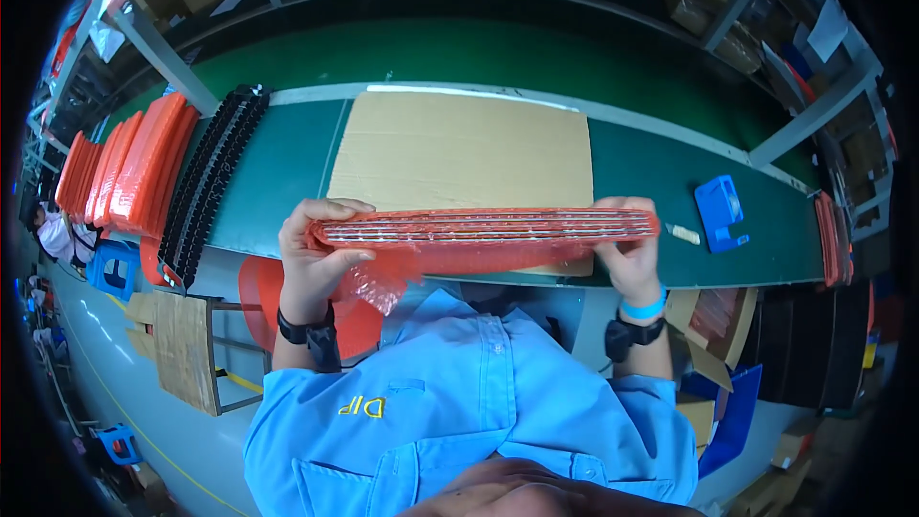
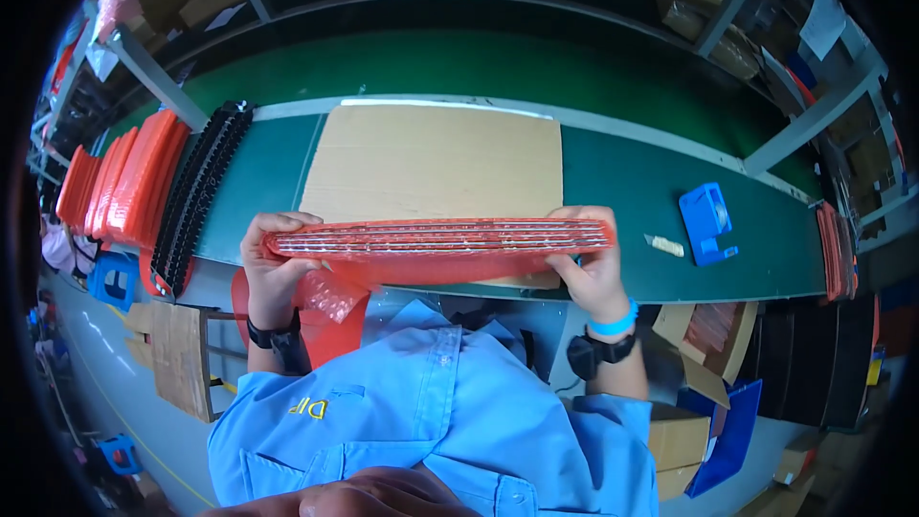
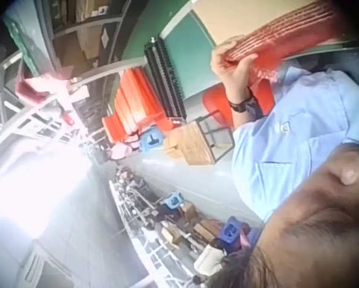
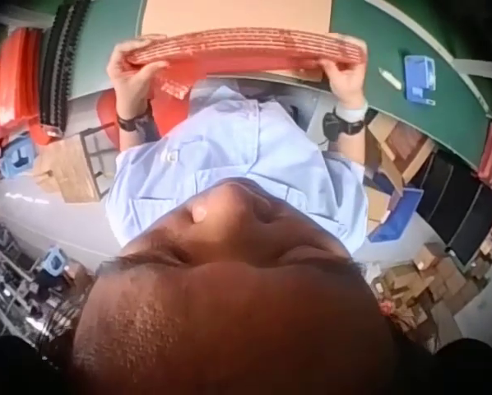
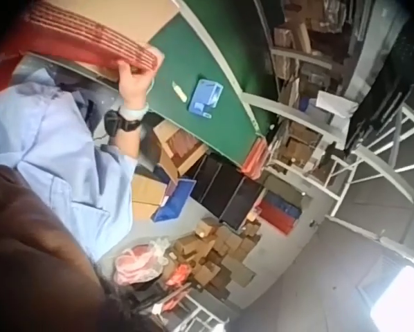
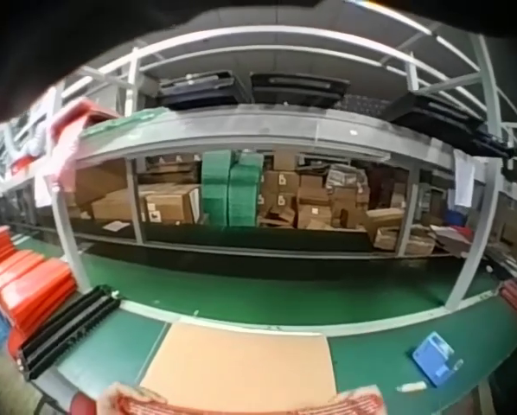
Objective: The person wraps circuit boards in bubble wrap by hand, placing each board onto the wrap, folding the material over, and securing it with tape. After wrapping several boards, the person sets the bundle aside and pulls a new length of bubble wrap from a roll to repeat the process.
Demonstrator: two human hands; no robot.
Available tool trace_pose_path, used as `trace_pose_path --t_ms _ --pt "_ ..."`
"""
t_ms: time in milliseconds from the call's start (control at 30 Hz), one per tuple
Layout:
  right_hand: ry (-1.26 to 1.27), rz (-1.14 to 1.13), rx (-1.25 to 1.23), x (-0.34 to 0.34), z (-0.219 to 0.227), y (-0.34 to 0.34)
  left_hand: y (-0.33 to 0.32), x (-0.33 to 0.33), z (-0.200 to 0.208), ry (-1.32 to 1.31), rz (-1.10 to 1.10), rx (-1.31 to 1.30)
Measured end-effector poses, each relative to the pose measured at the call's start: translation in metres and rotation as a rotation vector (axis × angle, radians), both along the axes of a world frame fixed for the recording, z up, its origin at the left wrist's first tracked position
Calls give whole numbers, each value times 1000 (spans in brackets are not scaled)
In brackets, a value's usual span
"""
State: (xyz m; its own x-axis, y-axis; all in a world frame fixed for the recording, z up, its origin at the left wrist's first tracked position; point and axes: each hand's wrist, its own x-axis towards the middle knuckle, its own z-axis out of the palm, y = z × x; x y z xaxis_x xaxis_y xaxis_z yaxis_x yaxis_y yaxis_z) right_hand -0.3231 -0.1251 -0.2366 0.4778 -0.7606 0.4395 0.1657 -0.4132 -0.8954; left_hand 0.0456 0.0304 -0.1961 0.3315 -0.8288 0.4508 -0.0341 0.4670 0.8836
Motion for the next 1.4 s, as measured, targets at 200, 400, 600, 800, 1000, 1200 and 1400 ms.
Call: trace_pose_path --t_ms 200,400,600,800,1000,1200,1400 --pt "-145 -17 -75 17 -39 2 -4 24 -73 -332 24 213" --pt "-36 -419 -329 25 -2 27 -8 20 -78 -235 35 207" --pt "325 -560 -901 10 13 39 -6 24 -85 -267 60 185" --pt "402 -583 -927 16 9 38 -6 29 -95 -263 40 161" --pt "351 -583 -920 20 7 35 -8 24 -93 -244 57 129" --pt "333 -590 -924 20 5 36 -6 35 -104 -234 7 167" --pt "302 -606 -915 23 3 36 -6 32 -102 -234 17 169"
